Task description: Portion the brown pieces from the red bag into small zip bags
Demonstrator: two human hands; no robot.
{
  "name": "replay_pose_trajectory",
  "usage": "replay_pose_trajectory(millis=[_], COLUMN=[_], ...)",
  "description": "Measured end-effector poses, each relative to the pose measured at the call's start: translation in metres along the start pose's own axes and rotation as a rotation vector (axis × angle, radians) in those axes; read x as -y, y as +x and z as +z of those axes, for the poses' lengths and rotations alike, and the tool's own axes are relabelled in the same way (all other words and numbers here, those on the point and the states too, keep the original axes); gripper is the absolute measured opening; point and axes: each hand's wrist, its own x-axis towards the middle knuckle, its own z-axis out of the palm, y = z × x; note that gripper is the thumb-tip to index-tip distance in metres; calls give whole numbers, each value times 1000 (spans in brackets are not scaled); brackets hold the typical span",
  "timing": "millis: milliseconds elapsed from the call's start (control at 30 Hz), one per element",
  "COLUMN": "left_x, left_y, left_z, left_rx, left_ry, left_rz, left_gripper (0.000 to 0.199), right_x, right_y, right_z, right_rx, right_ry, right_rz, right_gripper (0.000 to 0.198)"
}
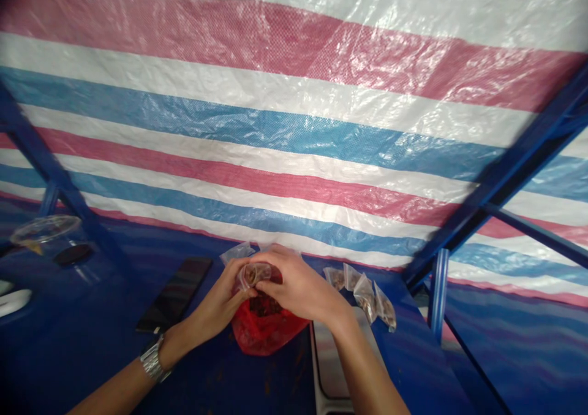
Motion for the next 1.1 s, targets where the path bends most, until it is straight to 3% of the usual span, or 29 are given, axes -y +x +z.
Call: replay_pose_trajectory(millis=[267, 400, 800, 967, 1100], left_x=[-1, -4, -19, -24, -19], left_y=[0, 1, 3, 4, 9], left_z=[2, 0, -7, -8, -11], left_rx=[50, 47, 164, 98, -83], left_ry=[-172, -276, -272, -227, -119], left_rz=[-49, -49, -16, -96, -121], left_gripper=[44, 45, 64, 58, 48], right_x=[13, 12, 15, 18, 12], right_y=[4, 7, -1, -3, -8], right_z=[7, 10, 1, -10, -15], right_rx=[-73, -47, -67, -145, -179], right_ry=[-174, -110, -197, -241, -341], right_rz=[-41, -122, -143, -111, 6], right_gripper=[31, 47, 53, 41, 38])
